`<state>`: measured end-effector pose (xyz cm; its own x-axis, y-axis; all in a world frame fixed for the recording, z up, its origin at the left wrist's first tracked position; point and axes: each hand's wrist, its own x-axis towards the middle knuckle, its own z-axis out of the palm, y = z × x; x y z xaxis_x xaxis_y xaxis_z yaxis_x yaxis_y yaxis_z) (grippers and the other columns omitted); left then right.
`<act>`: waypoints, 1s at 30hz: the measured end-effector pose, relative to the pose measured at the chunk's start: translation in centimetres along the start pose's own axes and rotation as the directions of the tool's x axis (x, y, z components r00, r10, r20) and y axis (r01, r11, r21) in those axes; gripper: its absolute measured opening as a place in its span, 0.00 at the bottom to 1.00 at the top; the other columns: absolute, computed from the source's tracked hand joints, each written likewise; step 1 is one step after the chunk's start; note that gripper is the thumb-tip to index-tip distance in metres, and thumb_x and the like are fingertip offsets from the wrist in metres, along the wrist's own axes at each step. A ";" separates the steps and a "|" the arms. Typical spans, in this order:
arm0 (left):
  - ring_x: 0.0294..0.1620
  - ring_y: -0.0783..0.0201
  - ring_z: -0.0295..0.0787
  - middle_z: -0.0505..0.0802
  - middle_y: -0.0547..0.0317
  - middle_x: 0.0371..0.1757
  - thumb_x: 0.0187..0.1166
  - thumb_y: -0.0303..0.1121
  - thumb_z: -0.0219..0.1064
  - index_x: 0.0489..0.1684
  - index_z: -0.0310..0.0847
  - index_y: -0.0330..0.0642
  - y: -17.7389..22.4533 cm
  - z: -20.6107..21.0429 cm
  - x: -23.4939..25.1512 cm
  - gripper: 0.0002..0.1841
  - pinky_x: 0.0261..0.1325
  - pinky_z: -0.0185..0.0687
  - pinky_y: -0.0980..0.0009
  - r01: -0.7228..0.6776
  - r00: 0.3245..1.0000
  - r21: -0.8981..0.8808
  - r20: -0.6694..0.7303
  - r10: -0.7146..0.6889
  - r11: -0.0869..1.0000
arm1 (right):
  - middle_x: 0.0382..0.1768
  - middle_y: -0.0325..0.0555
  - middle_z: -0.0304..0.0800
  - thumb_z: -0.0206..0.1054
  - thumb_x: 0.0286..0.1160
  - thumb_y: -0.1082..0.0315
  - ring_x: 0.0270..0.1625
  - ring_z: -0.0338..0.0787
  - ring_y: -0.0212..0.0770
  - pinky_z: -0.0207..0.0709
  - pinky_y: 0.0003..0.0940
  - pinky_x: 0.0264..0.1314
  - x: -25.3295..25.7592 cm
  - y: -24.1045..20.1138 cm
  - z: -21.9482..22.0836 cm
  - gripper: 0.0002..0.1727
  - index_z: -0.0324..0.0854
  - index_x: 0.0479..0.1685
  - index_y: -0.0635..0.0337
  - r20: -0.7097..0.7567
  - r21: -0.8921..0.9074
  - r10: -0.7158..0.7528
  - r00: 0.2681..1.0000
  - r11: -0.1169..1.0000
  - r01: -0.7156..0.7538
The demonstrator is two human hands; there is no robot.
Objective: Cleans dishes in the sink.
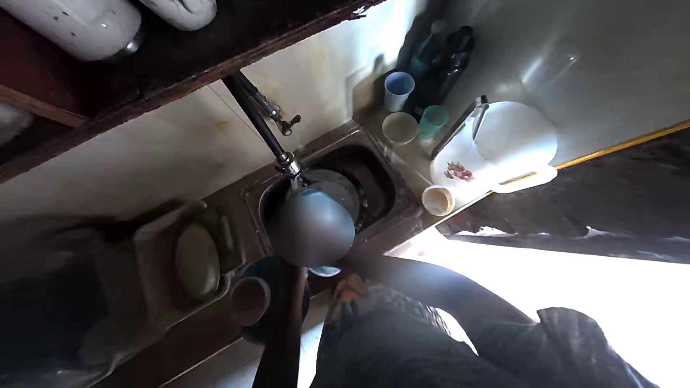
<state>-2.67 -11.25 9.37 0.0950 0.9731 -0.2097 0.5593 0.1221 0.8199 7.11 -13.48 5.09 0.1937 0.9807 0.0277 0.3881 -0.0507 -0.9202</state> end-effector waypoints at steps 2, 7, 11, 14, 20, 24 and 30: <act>0.55 0.53 0.87 0.89 0.29 0.53 0.80 0.23 0.58 0.59 0.77 0.14 0.1 0.9 -0.1 0.17 0.65 0.79 0.61 -0.195 0.979 0.055 -0.050 0.198 0.979 | 0.70 0.55 0.89 0.65 0.78 0.63 0.82 0.78 0.55 0.58 0.59 0.90 2.2 -0.3 -0.5 0.20 0.89 0.64 0.64 -0.128 -0.058 -0.317 0.940 0.948 0.312; 0.50 0.35 0.93 0.92 0.25 0.49 0.80 0.18 0.58 0.57 0.84 0.16 2.5 0.0 -1.0 0.15 0.61 0.83 0.47 -0.502 0.862 0.278 0.083 0.500 0.819 | 0.64 0.65 0.88 0.62 0.87 0.67 0.67 0.87 0.65 0.78 0.65 0.69 5.1 -1.1 -6.2 0.18 0.83 0.69 0.64 -0.131 -0.217 0.154 0.979 0.959 -0.180; 0.54 0.44 0.89 0.90 0.24 0.50 0.74 0.22 0.66 0.54 0.80 0.12 2.7 0.5 -0.1 0.17 0.66 0.78 0.54 -0.374 0.927 0.166 0.072 0.367 0.912 | 0.58 0.58 0.94 0.68 0.73 0.67 0.67 0.91 0.54 0.76 0.55 0.77 2.4 -2.5 -3.0 0.16 0.91 0.54 0.68 -0.208 -0.124 -0.301 0.931 0.952 0.280; 0.34 0.81 0.83 0.90 0.52 0.31 0.84 0.24 0.58 0.38 0.86 0.17 3.2 0.4 -0.8 0.14 0.49 0.80 0.83 -0.460 0.888 -0.118 -0.089 0.452 0.880 | 0.64 0.61 0.90 0.59 0.86 0.68 0.69 0.88 0.53 0.75 0.50 0.78 5.6 0.8 -7.1 0.17 0.87 0.63 0.69 -0.195 0.051 0.009 0.981 0.999 0.000; 0.43 0.67 0.89 0.93 0.53 0.40 0.71 0.42 0.76 0.49 0.87 0.31 4.0 -3.5 1.9 0.21 0.54 0.84 0.65 -0.272 0.928 0.128 0.296 0.225 0.954 | 0.55 0.65 0.93 0.68 0.78 0.67 0.60 0.91 0.62 0.79 0.62 0.68 7.0 0.5 -10.8 0.16 0.88 0.59 0.69 -0.066 -0.231 0.015 0.998 0.973 -0.030; 0.50 0.41 0.92 0.94 0.34 0.45 0.73 0.39 0.75 0.53 0.88 0.26 4.8 -1.0 1.5 0.22 0.60 0.82 0.43 -0.429 0.890 0.265 0.287 0.354 0.864 | 0.51 0.63 0.93 0.77 0.65 0.69 0.59 0.91 0.59 0.79 0.56 0.68 5.4 -4.0 -7.7 0.17 0.90 0.51 0.70 0.001 -0.265 -0.275 0.961 0.927 0.265; 0.40 0.77 0.89 0.94 0.55 0.38 0.65 0.36 0.79 0.46 0.89 0.29 3.3 -2.2 -0.1 0.19 0.51 0.85 0.76 -0.298 0.941 -0.025 0.158 0.298 0.954 | 0.53 0.70 0.92 0.57 0.85 0.73 0.56 0.92 0.65 0.80 0.60 0.64 10.1 3.4 -10.8 0.16 0.88 0.57 0.73 -0.016 -0.131 -0.154 0.988 0.980 0.151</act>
<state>-2.64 -10.48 13.21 0.3866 0.9215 -0.0372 0.4847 -0.1687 0.8583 20.11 -5.84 6.51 0.1462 0.9736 0.1754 0.5278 0.0732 -0.8462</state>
